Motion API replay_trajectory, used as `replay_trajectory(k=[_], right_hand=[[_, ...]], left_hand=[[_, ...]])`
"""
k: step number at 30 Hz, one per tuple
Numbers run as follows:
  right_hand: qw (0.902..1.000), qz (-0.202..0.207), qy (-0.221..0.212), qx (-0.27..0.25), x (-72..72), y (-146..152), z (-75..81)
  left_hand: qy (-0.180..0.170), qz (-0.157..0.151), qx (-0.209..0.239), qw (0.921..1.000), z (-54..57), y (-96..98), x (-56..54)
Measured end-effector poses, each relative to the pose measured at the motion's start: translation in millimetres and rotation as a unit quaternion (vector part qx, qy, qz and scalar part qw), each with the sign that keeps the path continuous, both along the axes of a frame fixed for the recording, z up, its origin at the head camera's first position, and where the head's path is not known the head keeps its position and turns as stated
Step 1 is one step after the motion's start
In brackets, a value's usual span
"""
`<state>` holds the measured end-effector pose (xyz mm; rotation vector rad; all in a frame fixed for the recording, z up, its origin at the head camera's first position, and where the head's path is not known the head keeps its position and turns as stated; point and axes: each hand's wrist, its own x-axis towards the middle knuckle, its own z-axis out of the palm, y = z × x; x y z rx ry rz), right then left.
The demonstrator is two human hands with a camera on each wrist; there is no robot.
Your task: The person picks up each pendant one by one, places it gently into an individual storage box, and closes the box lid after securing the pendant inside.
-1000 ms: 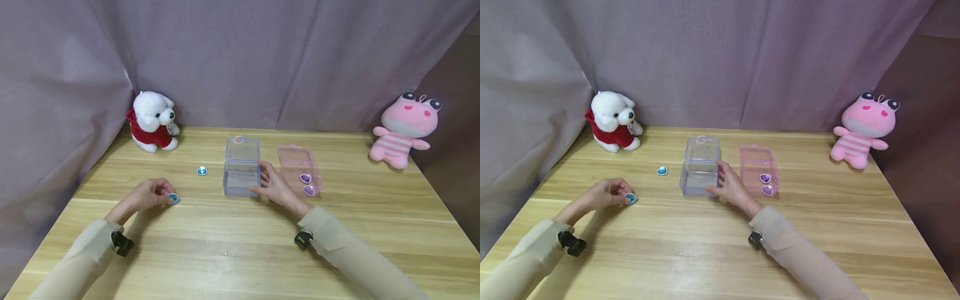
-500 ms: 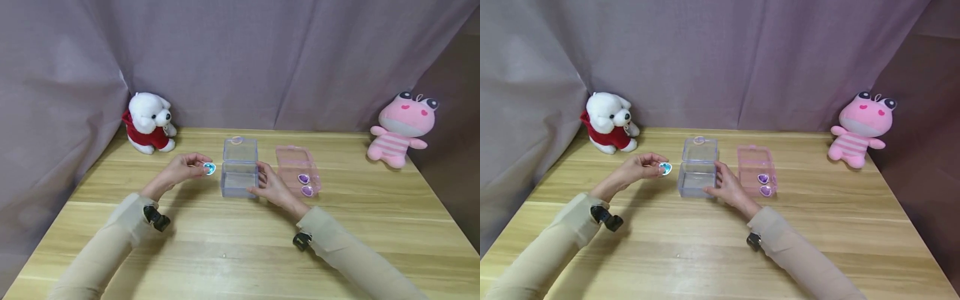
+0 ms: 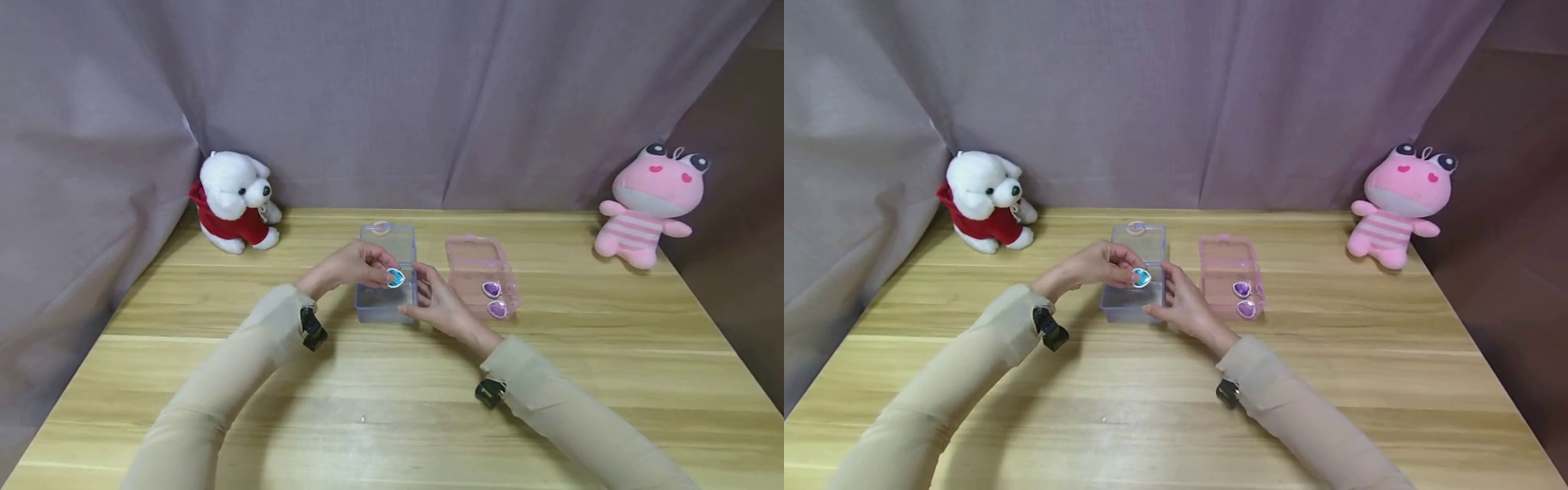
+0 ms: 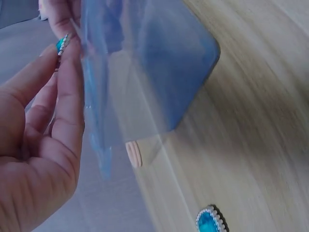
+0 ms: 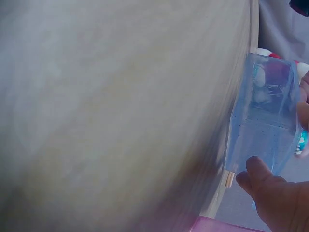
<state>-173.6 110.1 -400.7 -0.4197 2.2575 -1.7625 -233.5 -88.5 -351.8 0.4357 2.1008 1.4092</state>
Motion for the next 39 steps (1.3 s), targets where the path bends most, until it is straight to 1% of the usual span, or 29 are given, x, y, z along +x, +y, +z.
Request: replay_trajectory(k=[3, 6, 10, 13, 18, 21, 26, 32, 34, 39], right_hand=[[1.0, 0.001, 0.001, 0.007, -0.4, 0, 0.9], [0.9999, 0.001, 0.001, 0.015, -0.5, 0, 1.7], [0.9998, 0.0, 0.001, 0.019, 0.4, 0, 2.4], [0.9999, 0.002, 0.002, 0.011, 0.6, 0, 1.8], [1.0, 0.003, 0.004, 0.006, 0.3, 0, 0.5], [1.0, 0.002, 0.002, 0.007, 0.9, 0, 0.9], [1.0, 0.001, -0.004, 0.003, 1.4, 0, 0.9], [1.0, -0.001, 0.002, -0.001, 1.7, 0, 0.3], [1.0, 0.0, 0.002, -0.001, 1.6, 0, 0.2], [1.0, 0.003, -0.003, 0.0, 1.0, 0, 0.5]], left_hand=[[-0.005, -0.021, -0.022, 0.9995, -1.2, 4.4, -0.9], [-0.003, -0.03, -0.04, 0.9988, -2.2, 8.0, -0.7], [0.013, -0.038, -0.057, 0.9976, -1.6, 13.3, 1.6], [0.024, -0.044, -0.069, 0.9964, -1.6, 17.2, 3.9], [0.027, -0.047, -0.085, 0.9949, -6.5, 22.4, 6.0], [0.019, -0.046, -0.089, 0.9947, -10.0, 24.5, 6.6], [0.017, -0.04, -0.107, 0.9933, -11.9, 27.4, 8.2], [0.034, -0.051, -0.134, 0.9891, -13.8, 32.5, 9.0], [0.046, -0.057, -0.145, 0.9866, -14.6, 33.7, 8.6], [0.087, -0.078, -0.189, 0.975, -14.5, 34.7, 7.9]])
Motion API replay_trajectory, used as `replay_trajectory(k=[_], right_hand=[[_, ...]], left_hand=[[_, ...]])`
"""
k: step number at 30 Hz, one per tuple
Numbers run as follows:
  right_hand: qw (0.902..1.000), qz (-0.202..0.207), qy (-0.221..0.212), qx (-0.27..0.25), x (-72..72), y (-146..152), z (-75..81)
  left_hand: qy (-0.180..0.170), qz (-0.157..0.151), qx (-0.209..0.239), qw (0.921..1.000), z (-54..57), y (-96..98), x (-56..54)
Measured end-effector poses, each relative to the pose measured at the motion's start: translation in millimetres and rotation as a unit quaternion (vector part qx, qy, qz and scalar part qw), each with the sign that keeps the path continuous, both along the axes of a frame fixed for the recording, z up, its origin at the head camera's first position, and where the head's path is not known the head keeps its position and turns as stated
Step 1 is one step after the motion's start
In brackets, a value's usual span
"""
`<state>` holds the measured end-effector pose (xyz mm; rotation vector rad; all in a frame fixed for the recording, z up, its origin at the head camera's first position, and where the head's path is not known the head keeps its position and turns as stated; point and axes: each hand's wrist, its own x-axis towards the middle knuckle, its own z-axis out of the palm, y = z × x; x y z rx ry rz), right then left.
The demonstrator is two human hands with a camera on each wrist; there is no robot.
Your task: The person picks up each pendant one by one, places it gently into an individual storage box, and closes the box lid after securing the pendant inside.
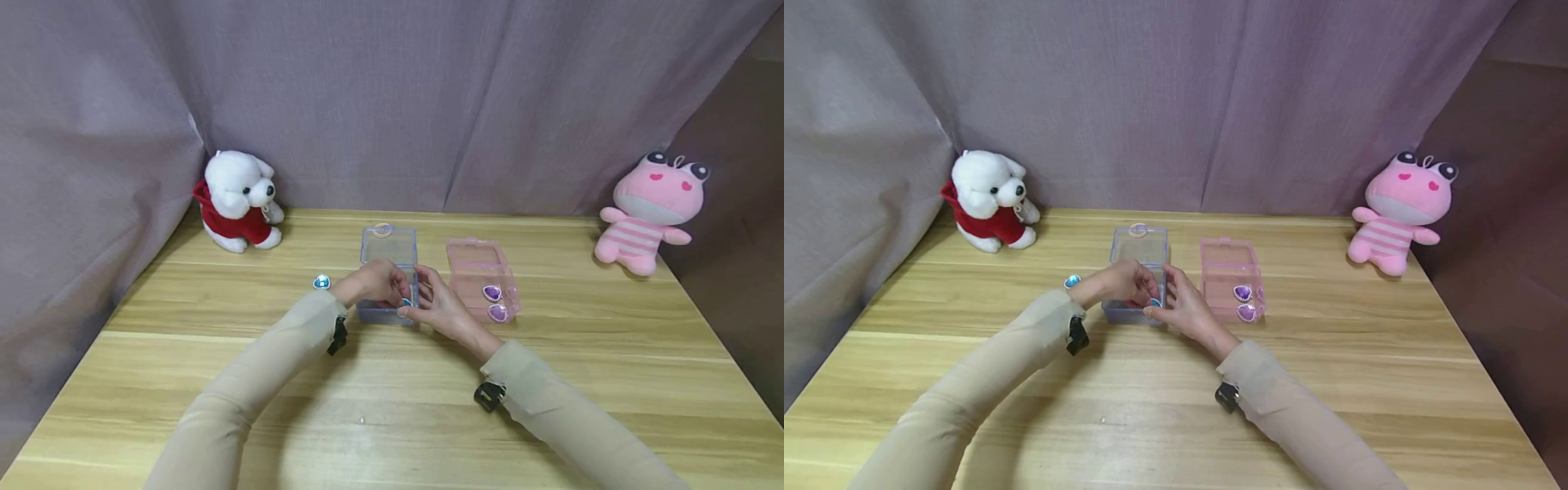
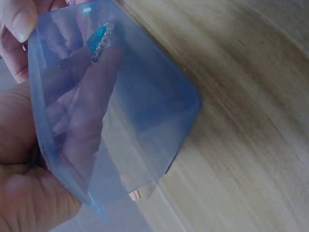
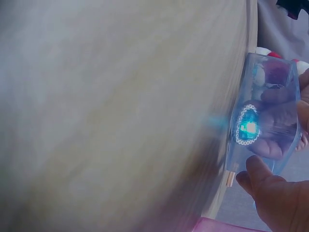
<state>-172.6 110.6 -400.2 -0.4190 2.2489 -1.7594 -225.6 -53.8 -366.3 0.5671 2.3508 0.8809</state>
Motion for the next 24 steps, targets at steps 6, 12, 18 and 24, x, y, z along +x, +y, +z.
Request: replay_trajectory(k=[6, 12, 18, 24], right_hand=[[1.0, -0.001, -0.005, 0.002, -0.7, 0, 1.2], [0.9999, -0.004, -0.003, 0.009, -0.1, -1, 2.8], [0.9999, -0.004, -0.002, 0.013, -0.3, 0, 2.5], [0.9999, -0.002, -0.006, 0.01, 0.3, 0, 2.1]], left_hand=[[0.035, -0.026, -0.039, 0.9983, 0.3, -0.2, 0.5], [0.105, -0.066, -0.076, 0.9894, -0.1, -1.0, 1.8], [0.109, -0.063, -0.073, 0.9894, -0.4, -0.1, 2.4], [0.089, -0.046, -0.002, 0.9949, 6.8, -10.5, 3.7]])
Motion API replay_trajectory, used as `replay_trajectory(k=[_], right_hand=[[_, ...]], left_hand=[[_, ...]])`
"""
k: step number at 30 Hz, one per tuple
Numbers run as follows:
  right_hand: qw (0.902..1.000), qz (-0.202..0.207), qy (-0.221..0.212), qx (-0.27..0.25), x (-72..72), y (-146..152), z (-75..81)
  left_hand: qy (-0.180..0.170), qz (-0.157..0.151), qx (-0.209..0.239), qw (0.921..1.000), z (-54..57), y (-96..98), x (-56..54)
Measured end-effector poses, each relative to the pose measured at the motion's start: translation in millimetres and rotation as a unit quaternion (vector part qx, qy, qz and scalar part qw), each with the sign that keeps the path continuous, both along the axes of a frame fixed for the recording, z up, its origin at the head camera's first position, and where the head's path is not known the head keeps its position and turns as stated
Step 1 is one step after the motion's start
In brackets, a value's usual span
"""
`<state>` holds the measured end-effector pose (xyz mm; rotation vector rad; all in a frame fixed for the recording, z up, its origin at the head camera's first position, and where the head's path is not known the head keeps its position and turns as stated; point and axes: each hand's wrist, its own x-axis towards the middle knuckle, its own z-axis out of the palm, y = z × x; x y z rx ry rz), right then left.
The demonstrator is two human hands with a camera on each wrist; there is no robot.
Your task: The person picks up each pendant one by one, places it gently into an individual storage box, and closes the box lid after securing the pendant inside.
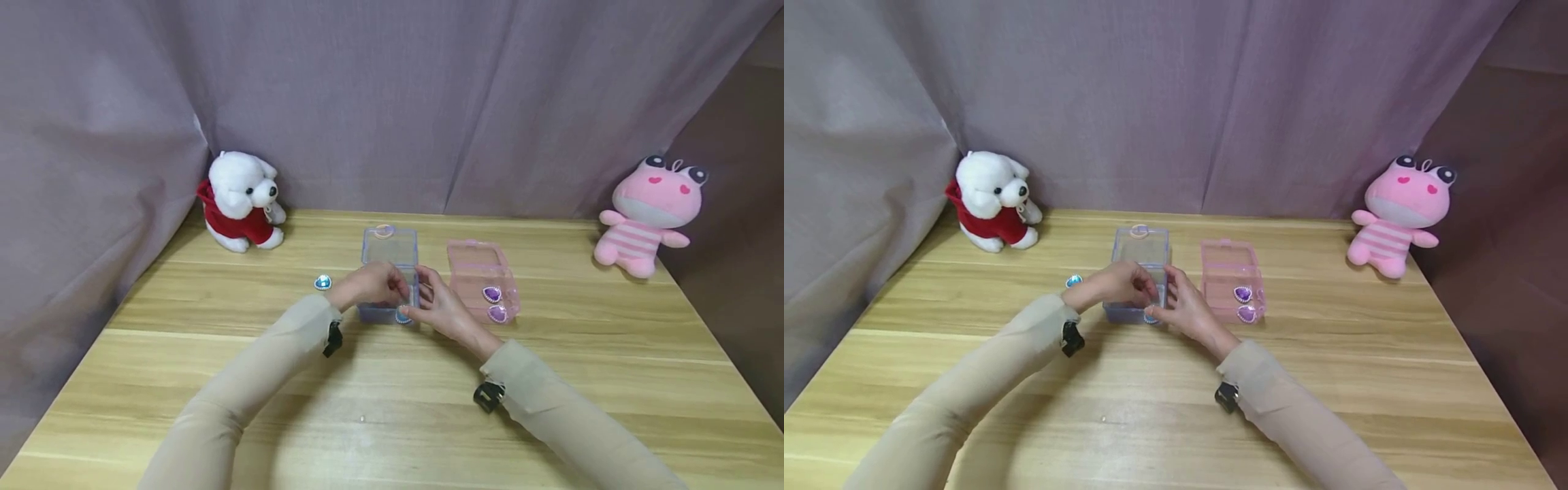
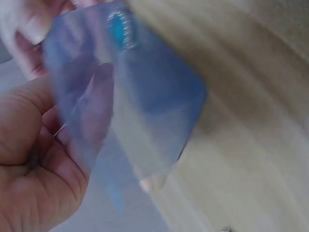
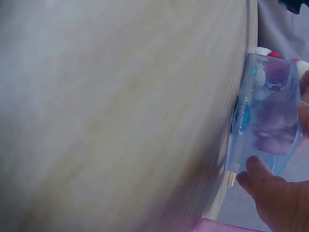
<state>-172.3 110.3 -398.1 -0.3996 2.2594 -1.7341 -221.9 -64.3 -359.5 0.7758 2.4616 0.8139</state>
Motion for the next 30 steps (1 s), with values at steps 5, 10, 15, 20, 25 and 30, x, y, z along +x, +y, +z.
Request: replay_trajectory(k=[5, 10, 15, 20, 25, 30], right_hand=[[0.9999, -0.002, 0.01, -0.009, -1.2, -1, 0.1], [0.9998, -0.004, 0.015, -0.01, -1.2, 0, -0.5], [0.9998, -0.004, 0.01, -0.015, 0.8, 0, -0.7], [0.9998, -0.006, 0.006, -0.018, 2.4, -1, -1.3], [0.9998, -0.006, 0.007, -0.016, 2.9, 0, -2.6], [0.9997, -0.004, 0.013, -0.02, 1.9, 0, -3.4]], left_hand=[[0.0, 0.081, 0.1, 0.9918, 12.8, -34.7, -7.5], [-0.026, 0.191, 0.149, 0.9698, 7.4, -84.1, -16.1], [-0.015, 0.219, 0.117, 0.9686, -13.7, -116.9, -16.6], [0.003, 0.223, 0.083, 0.9712, -28.4, -127.1, -14.0], [-0.005, 0.225, 0.067, 0.9721, -33.1, -126.3, -12.1], [0.001, 0.213, 0.055, 0.9755, -33.0, -122.3, -11.5]])
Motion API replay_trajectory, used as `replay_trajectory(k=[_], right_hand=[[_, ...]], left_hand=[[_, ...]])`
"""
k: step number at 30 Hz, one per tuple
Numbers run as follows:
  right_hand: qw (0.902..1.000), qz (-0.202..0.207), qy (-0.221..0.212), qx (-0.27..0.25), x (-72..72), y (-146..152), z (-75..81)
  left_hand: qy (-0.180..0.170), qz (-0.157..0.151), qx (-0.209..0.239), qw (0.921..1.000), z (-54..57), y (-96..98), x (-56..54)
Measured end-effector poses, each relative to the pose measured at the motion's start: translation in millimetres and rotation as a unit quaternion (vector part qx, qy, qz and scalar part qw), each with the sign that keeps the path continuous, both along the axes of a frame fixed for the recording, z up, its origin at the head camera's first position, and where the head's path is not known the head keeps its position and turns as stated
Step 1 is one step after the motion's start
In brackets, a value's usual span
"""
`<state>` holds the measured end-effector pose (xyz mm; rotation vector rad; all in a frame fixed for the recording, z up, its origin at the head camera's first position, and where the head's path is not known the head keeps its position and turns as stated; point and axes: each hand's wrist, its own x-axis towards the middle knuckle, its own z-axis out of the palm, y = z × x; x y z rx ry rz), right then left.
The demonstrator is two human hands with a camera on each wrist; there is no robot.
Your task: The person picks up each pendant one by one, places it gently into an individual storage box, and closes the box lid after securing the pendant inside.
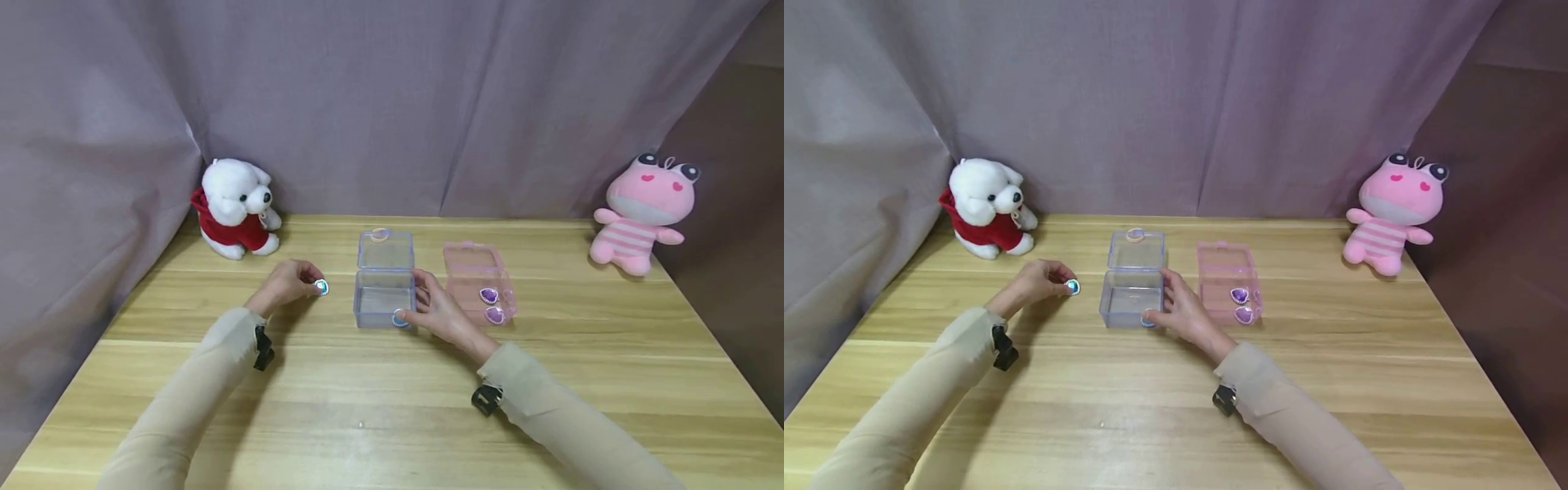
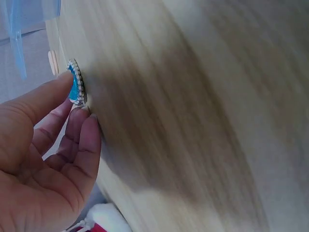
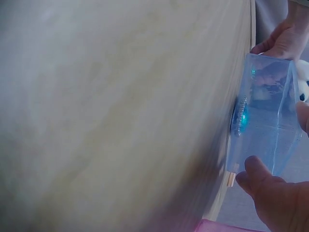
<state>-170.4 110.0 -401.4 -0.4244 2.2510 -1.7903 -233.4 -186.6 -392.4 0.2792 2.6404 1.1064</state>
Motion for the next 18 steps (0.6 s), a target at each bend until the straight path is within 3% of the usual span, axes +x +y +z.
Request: replay_trajectory(k=[12, 15, 18], right_hand=[[1.0, 0.003, 0.0, -0.008, 1.5, -1, -0.7], [1.0, 0.004, 0.002, -0.008, 1.4, -1, -0.8], [1.0, 0.003, 0.004, -0.005, 0.8, -1, -0.6]], left_hand=[[0.025, 0.026, 0.027, 0.999, 1.6, 7.5, 5.8], [0.026, 0.035, 0.066, 0.9968, 4.2, 9.4, 6.7], [0.007, 0.038, 0.134, 0.9902, 10.2, 13.6, 7.4]])
